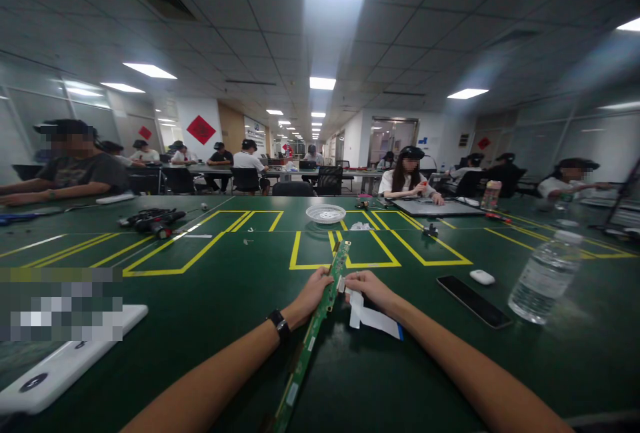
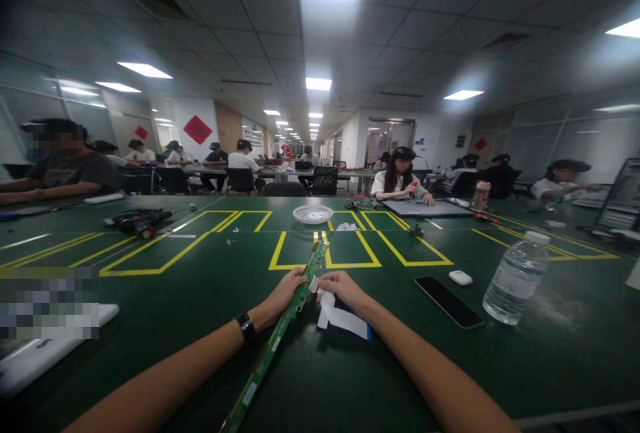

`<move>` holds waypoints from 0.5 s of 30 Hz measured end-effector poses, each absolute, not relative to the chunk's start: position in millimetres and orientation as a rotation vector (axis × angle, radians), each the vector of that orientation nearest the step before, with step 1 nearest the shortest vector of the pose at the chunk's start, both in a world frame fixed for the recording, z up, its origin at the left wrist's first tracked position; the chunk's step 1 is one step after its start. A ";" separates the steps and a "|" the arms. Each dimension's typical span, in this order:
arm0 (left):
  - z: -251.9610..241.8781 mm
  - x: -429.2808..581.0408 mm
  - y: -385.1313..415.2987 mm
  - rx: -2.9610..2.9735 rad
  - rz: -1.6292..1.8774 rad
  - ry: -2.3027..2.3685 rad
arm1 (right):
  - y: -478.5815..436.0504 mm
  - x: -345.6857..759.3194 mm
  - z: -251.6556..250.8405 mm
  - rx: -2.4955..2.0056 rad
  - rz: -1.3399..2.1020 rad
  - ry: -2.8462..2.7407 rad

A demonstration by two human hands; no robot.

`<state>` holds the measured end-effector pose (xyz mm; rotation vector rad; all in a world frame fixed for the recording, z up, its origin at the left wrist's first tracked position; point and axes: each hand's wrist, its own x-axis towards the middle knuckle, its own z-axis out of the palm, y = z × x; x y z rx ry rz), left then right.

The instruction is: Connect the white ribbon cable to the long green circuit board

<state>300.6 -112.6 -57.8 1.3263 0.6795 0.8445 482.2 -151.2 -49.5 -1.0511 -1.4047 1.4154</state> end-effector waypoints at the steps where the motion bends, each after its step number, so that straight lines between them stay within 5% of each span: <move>1: -58.0 300.4 -112.7 1.327 0.842 0.673 | -151.6 481.7 -49.0 -1.049 1.414 -1.398; 15: -59.0 299.7 -112.6 1.326 0.804 0.665 | -154.1 478.8 -45.2 -1.076 1.395 -1.381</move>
